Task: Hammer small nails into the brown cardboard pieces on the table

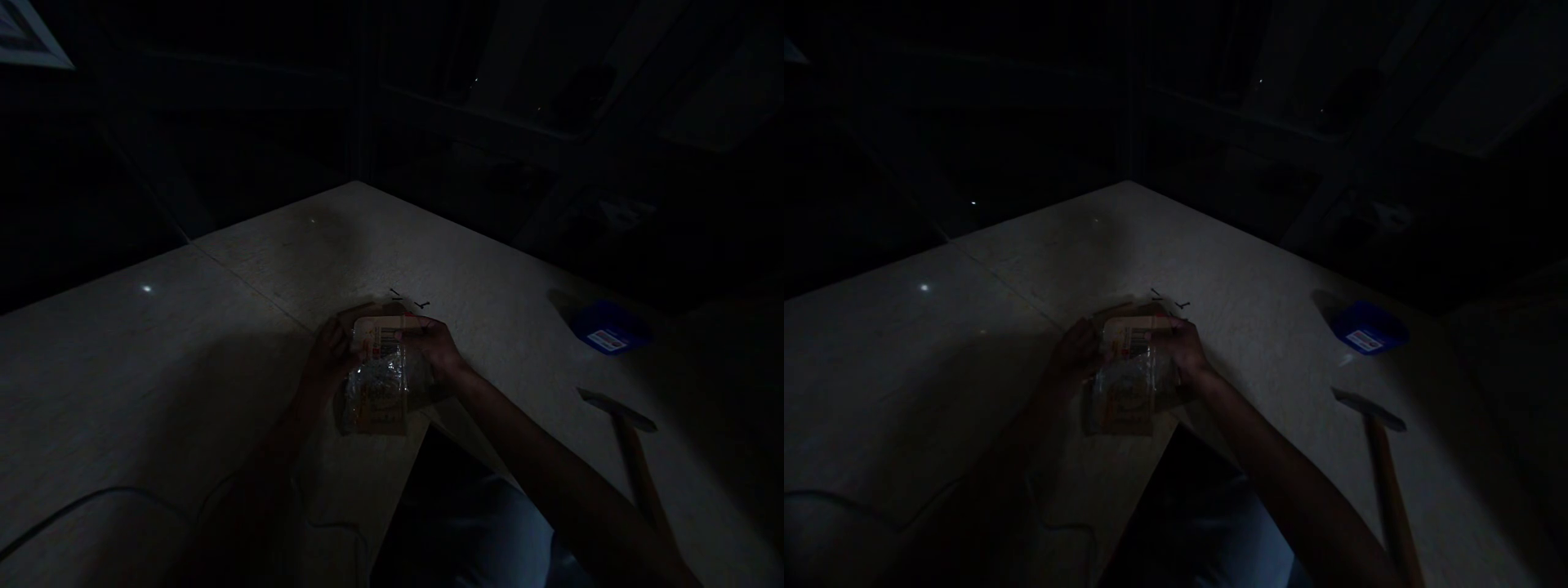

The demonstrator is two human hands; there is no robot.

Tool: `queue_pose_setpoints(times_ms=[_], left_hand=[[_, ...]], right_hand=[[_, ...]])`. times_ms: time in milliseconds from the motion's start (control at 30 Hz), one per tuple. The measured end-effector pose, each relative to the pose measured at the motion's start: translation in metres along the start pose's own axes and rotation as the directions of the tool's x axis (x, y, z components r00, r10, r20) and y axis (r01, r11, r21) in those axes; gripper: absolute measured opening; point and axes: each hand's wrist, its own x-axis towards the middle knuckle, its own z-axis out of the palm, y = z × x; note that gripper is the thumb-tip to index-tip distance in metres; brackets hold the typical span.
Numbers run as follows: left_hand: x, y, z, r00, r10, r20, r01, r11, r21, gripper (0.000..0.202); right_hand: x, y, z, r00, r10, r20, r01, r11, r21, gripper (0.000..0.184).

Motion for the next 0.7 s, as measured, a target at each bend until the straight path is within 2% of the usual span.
queue_pose_setpoints(times_ms=[67, 167, 267, 400, 567, 633, 700], left_hand=[[-0.002, -0.002, 0.0, 0.994, 0.096, -0.045, -0.09, 0.99, 0.111, 0.09], [-0.007, 0.007, 0.0, 0.977, 0.201, -0.065, -0.175, 0.943, 0.282, 0.072], [-0.013, 0.023, 0.002, 0.977, 0.201, -0.067, -0.163, 0.915, 0.369, 0.055], [-0.022, 0.039, 0.005, 0.997, 0.066, -0.027, -0.056, 0.96, 0.276, 0.054], [-0.023, 0.045, 0.008, 0.997, -0.026, -0.067, 0.031, 0.997, 0.076, 0.059], [-0.019, 0.043, 0.006, 0.997, -0.042, -0.067, 0.038, 0.997, -0.062, 0.058], [-0.014, 0.041, 0.003, 0.998, -0.039, -0.049, 0.031, 0.987, -0.159, 0.05]], right_hand=[[-0.002, 0.0, 0.003, 1.0, 0.001, -0.002, -0.001, 1.0, -0.01, 0.035], [-0.008, -0.002, 0.007, 1.0, -0.012, 0.024, 0.011, 1.0, 0.012, 0.034], [-0.015, -0.006, 0.009, 0.998, -0.013, 0.06, 0.008, 0.998, 0.067, 0.036], [-0.024, -0.012, 0.009, 0.994, -0.021, 0.11, 0.008, 0.993, 0.12, 0.038], [-0.036, -0.021, -0.003, 0.97, -0.035, 0.24, 0.008, 0.994, 0.112, 0.038], [-0.042, -0.025, -0.008, 0.938, -0.053, 0.344, -0.007, 0.985, 0.17, 0.043], [-0.048, -0.03, -0.01, 0.872, -0.067, 0.484, -0.058, 0.969, 0.238, 0.054]])
